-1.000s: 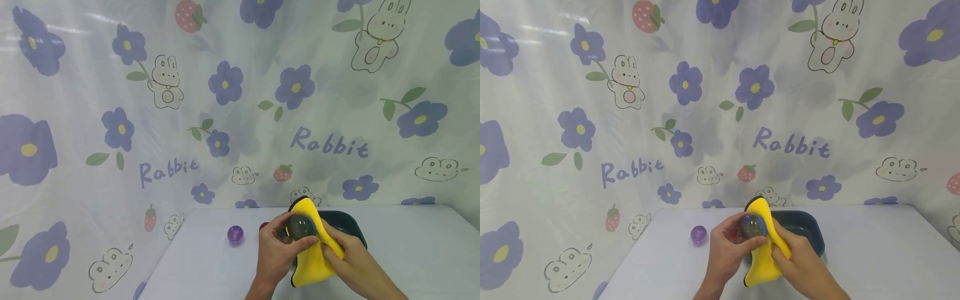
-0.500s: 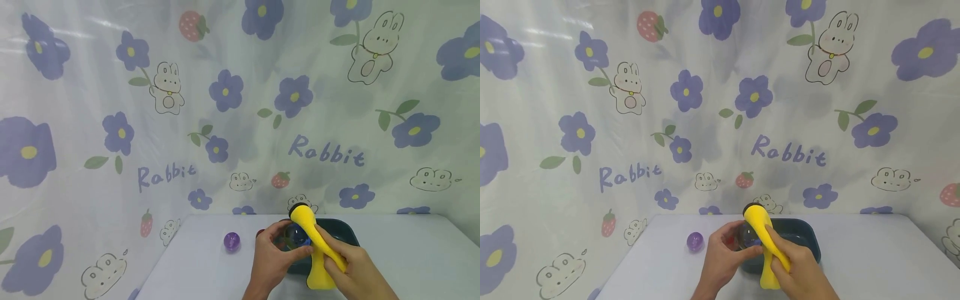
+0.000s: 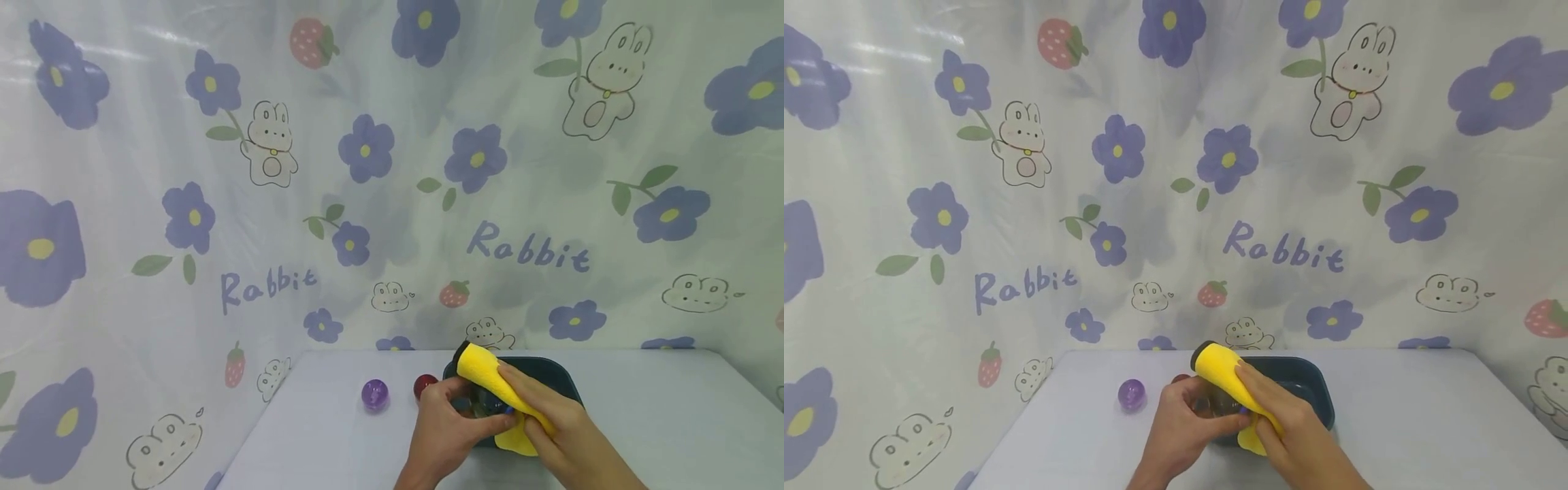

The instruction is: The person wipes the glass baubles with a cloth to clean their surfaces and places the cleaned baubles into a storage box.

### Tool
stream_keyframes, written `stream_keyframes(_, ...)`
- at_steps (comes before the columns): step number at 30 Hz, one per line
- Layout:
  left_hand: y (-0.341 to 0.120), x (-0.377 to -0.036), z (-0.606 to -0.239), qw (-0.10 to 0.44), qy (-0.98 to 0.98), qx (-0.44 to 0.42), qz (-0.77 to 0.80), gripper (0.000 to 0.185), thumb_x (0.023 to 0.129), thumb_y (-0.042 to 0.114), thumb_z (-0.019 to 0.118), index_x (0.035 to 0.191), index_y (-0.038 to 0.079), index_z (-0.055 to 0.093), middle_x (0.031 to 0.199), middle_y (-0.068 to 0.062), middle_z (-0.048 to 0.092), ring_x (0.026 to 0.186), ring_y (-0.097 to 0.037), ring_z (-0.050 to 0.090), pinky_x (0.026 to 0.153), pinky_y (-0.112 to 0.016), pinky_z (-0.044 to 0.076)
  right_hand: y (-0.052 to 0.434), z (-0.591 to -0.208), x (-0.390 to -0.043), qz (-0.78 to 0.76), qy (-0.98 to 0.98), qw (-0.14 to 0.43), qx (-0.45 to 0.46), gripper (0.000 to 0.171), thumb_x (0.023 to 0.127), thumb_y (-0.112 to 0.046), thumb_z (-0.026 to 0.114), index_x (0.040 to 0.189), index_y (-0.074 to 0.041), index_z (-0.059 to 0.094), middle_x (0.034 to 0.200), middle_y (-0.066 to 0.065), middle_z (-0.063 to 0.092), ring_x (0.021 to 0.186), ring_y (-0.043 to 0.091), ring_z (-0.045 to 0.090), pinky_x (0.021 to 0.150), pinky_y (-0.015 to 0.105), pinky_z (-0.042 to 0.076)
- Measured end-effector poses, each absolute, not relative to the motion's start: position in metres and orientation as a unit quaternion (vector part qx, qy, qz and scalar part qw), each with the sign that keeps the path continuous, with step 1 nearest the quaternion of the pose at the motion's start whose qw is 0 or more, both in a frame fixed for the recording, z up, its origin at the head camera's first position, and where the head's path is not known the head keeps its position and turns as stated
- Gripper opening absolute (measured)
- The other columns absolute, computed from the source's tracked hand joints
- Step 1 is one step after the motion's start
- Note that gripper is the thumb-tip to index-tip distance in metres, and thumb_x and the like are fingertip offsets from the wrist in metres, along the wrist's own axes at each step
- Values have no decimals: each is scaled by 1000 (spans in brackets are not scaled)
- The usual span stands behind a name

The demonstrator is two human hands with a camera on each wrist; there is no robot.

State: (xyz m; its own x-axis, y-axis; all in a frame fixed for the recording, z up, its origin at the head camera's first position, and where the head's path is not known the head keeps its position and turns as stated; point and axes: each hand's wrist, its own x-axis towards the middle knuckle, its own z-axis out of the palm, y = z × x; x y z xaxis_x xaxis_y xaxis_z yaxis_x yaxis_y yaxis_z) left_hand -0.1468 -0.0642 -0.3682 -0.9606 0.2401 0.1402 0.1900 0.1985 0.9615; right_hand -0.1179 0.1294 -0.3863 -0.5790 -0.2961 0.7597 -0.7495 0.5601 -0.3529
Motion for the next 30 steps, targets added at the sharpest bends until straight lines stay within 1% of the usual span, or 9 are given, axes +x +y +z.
stream_keyframes(2, -64, -143, -367, 23, 774, 142, 617, 45, 73, 38, 94, 114, 29, 76, 103, 12, 76, 89, -9, 66, 74, -20, 59, 130, -388, -118, 351, -831, 309, 302, 87, 78, 20, 69, 155, -16, 48, 150, 3, 60, 118, 2, 63, 98, 1, 44)
stream_keyframes(4, -63, -140, -366, 29, 770, 144, 620, 48, 74, 38, 94, 118, 29, 76, 110, 13, 77, 96, -8, 69, 82, -21, 61, 132, -389, -118, 372, -839, 280, 282, 81, 83, 17, 67, 154, -17, 49, 144, 8, 64, 105, 3, 64, 89, 4, 51)
stream_keyframes(8, -62, -135, -364, 33, 762, 151, 629, 51, 76, 37, 93, 123, 30, 74, 117, 13, 76, 104, -7, 72, 90, -24, 61, 136, -391, -118, 425, -838, 225, 256, 68, 92, 11, 61, 154, -14, 50, 137, 14, 67, 87, -1, 59, 76, 14, 59)
stream_keyframes(12, -61, -135, -364, 16, 754, 165, 635, 50, 77, 35, 93, 123, 32, 74, 118, 13, 76, 105, -6, 72, 90, -25, 62, 136, -390, -119, 454, -830, 201, 254, 64, 94, 10, 59, 154, -8, 47, 141, 21, 64, 86, -1, 60, 78, 14, 59)
stream_keyframes(16, -60, -136, -366, -10, 744, 183, 643, 51, 77, 32, 92, 125, 33, 73, 121, 13, 75, 109, -7, 72, 91, -26, 61, 134, -386, -119, 483, -819, 187, 247, 62, 94, 10, 56, 154, -3, 46, 148, 23, 58, 87, 0, 62, 74, 16, 60)
stream_keyframes(19, -59, -137, -368, -37, 738, 190, 646, 53, 78, 31, 92, 127, 31, 73, 124, 10, 75, 111, -7, 72, 90, -27, 62, 132, -384, -118, 501, -816, 172, 233, 58, 97, 7, 55, 154, 0, 45, 149, 23, 58, 85, 0, 63, 70, 19, 60)
stream_keyframes(25, -58, -142, -371, -98, 731, 193, 647, 57, 78, 28, 92, 131, 19, 71, 123, -1, 75, 106, -10, 75, 83, -26, 63, 130, -380, -118, 531, -816, 118, 193, 56, 101, -3, 56, 155, 4, 41, 138, 23, 65, 79, 4, 64, 71, 20, 61)
stream_keyframes(27, -58, -144, -371, -106, 722, 193, 656, 57, 78, 26, 92, 130, 16, 71, 122, -3, 76, 103, -11, 76, 82, -27, 63, 130, -378, -117, 533, -820, 107, 181, 57, 101, -5, 57, 155, 3, 41, 132, 21, 67, 78, 4, 63, 72, 20, 61)
stream_keyframes(30, -58, -147, -371, -104, 715, 181, 667, 56, 77, 26, 93, 128, 17, 72, 120, -2, 75, 102, -13, 75, 83, -28, 64, 129, -375, -117, 531, -824, 96, 172, 57, 101, -7, 59, 155, 3, 42, 123, 17, 69, 76, 5, 63, 71, 20, 60)
